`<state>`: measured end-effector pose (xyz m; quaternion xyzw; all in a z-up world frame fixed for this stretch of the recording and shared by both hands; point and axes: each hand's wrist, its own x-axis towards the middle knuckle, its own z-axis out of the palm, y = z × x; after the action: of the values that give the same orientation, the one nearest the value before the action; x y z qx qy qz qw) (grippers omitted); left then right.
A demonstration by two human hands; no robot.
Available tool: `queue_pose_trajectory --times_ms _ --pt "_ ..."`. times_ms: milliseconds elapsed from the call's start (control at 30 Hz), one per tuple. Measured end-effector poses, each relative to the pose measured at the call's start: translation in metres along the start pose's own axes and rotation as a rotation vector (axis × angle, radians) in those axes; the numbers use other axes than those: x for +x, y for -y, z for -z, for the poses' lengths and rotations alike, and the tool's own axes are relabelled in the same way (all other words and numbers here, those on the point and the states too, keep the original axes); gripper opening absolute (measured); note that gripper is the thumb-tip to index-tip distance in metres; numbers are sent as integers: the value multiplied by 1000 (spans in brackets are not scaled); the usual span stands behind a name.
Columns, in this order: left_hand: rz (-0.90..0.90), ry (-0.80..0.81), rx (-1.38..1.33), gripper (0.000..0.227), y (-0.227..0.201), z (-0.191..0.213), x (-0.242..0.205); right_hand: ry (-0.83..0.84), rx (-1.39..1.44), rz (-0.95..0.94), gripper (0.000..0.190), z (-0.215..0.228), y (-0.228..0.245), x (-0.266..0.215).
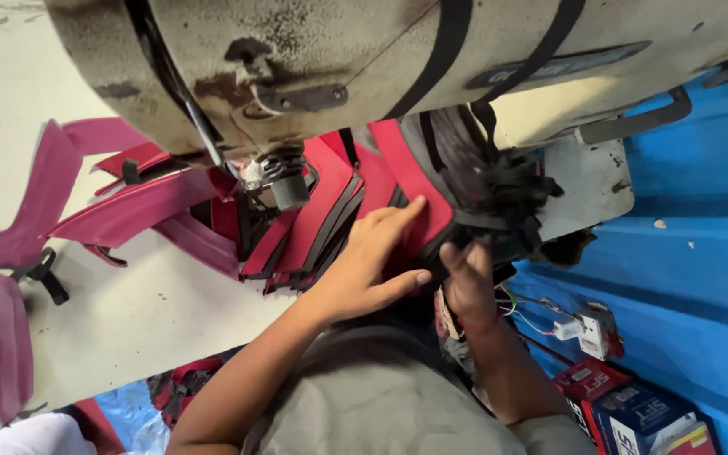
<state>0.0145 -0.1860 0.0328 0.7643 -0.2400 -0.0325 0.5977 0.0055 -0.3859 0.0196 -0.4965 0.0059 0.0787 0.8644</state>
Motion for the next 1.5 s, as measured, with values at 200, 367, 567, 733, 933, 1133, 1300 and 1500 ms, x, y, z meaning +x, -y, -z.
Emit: queue_pose_trajectory --times_ms 200,367,567,733,933,1133,1300,1500 --pt "85 -271 302 76 3 -24 -13 -106 -334 162 52 18 -24 1" --pt "-25 -260 174 92 -15 -14 -28 -58 -450 190 67 9 -25 -34" --pt "-122 -311 283 91 -48 18 -36 215 -192 93 79 -12 -24 -31" --pt "335 -274 478 76 -2 35 -53 213 -1273 99 63 17 -61 -8" --pt "190 -396 362 78 6 47 -74 -11 -241 -22 51 -13 -48 10" --pt "188 -424 348 52 23 43 -56 -96 -1706 -387 35 -56 22 12" --pt "167 -478 70 24 22 55 -65 226 -1283 622 26 -78 43 -11" --pt "-107 102 210 23 -10 93 -90 239 -1157 308 55 -108 7 7"
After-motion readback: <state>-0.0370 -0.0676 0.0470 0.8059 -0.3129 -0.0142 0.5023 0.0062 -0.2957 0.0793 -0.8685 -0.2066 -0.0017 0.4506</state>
